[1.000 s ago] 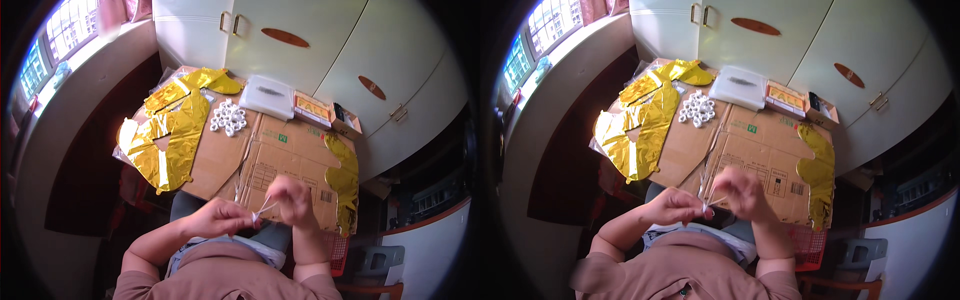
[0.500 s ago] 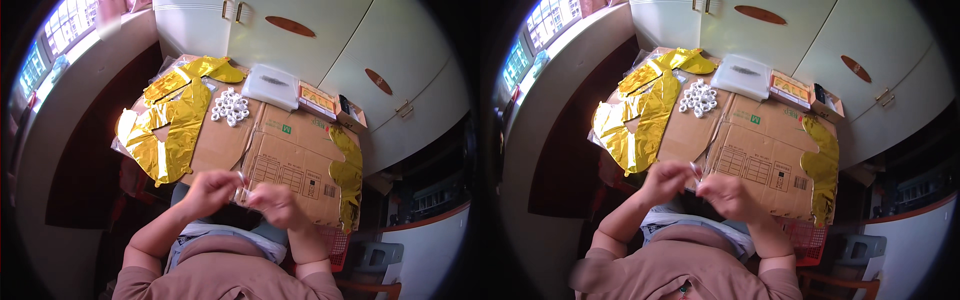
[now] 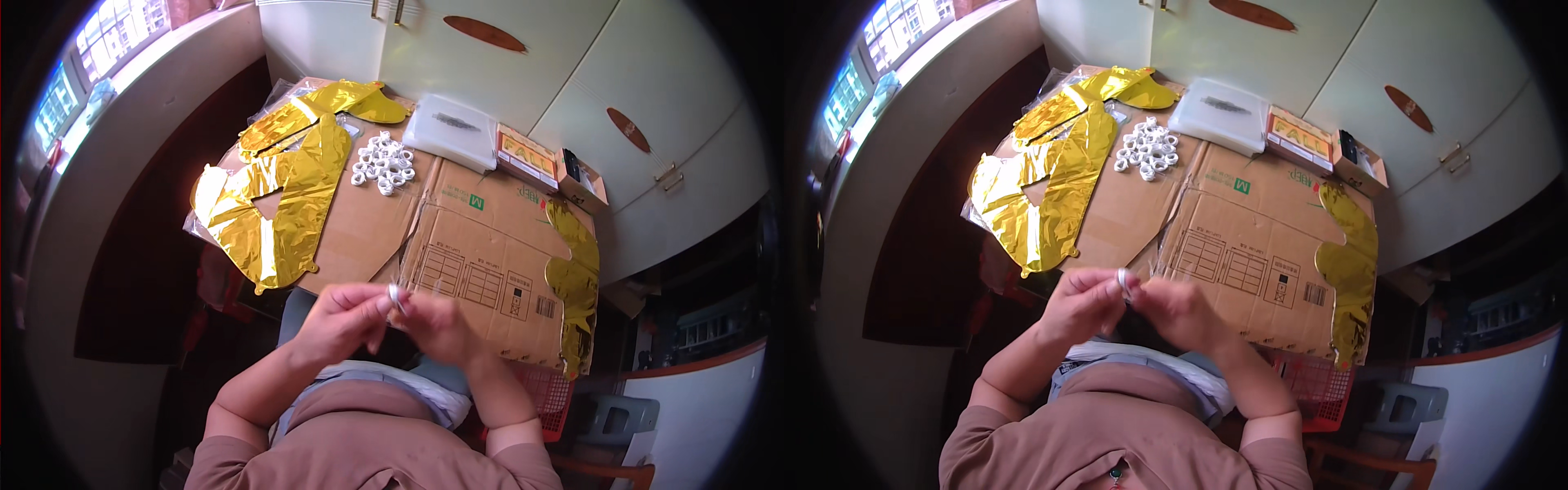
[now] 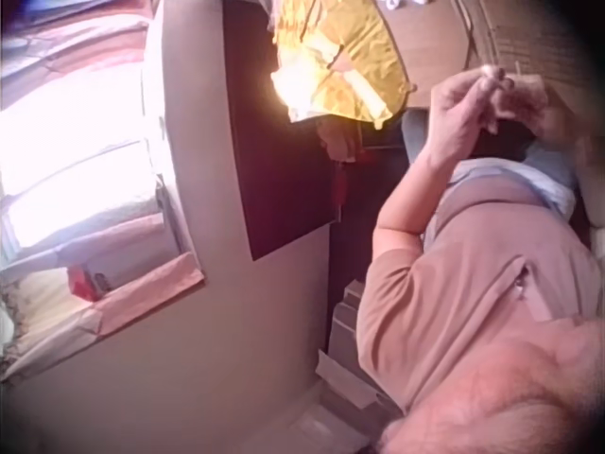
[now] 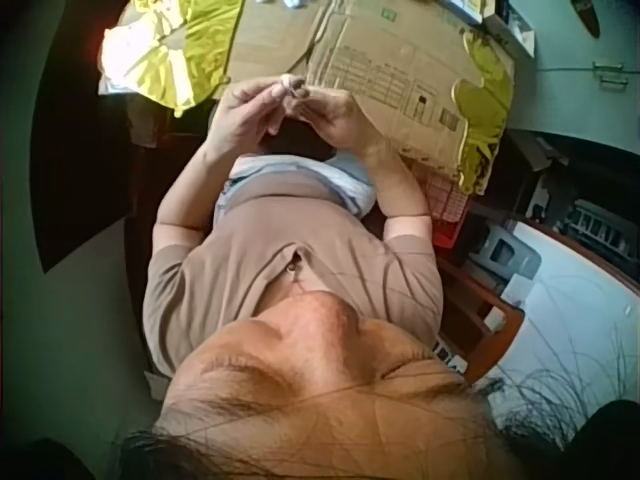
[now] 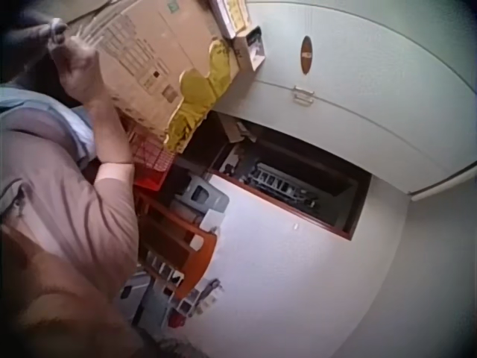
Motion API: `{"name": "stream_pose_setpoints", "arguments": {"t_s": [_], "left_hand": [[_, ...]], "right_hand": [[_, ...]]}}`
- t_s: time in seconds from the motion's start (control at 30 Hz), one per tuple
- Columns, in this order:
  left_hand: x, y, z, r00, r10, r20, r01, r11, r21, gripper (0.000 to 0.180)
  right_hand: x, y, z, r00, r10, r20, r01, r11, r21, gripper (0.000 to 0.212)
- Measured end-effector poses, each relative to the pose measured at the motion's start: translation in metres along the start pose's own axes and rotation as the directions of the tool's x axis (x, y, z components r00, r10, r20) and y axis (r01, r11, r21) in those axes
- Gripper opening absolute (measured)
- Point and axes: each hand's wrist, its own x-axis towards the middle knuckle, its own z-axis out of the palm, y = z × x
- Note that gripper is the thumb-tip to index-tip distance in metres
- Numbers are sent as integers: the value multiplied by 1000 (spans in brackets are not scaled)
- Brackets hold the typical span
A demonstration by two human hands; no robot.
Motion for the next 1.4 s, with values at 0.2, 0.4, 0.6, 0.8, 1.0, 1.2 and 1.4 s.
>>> {"name": "stream_pose_setpoints", "arguments": {"t_s": [0.2, 0.4, 0.6, 0.8, 1.0, 1.2, 1.4], "left_hand": [[-10, -27, 6, 989, -126, 76, 95, 940, 327, 24], [3, -39, 10, 947, 208, -246, -108, 924, 367, 23], [-3, -58, 27, 985, 74, -158, -66, 996, 59, 23], [2, -72, 23, 979, -1, -204, 2, 1000, 3, 27], [-1, -62, 21, 989, -86, -121, 77, 994, -77, 19], [2, -47, -1, 992, -124, -31, 127, 984, 125, 18], [5, -40, -28, 991, -134, -27, 137, 982, 130, 12]], "right_hand": [[7, -11, -29, 997, 74, -20, -74, 997, 3, 11], [-7, -10, -32, 987, -95, 133, 84, 993, 87, 14], [-8, 9, -41, 990, 52, 130, -59, 997, 50, 5], [-16, 5, -42, 956, -286, -73, 275, 953, -129, 11], [-12, 13, -62, 996, 55, 69, -76, 937, 340, 21], [-6, 8, -40, 960, 121, 254, -225, 872, 435, 22], [-4, 5, -13, 960, 245, 136, -272, 932, 240, 15]]}}
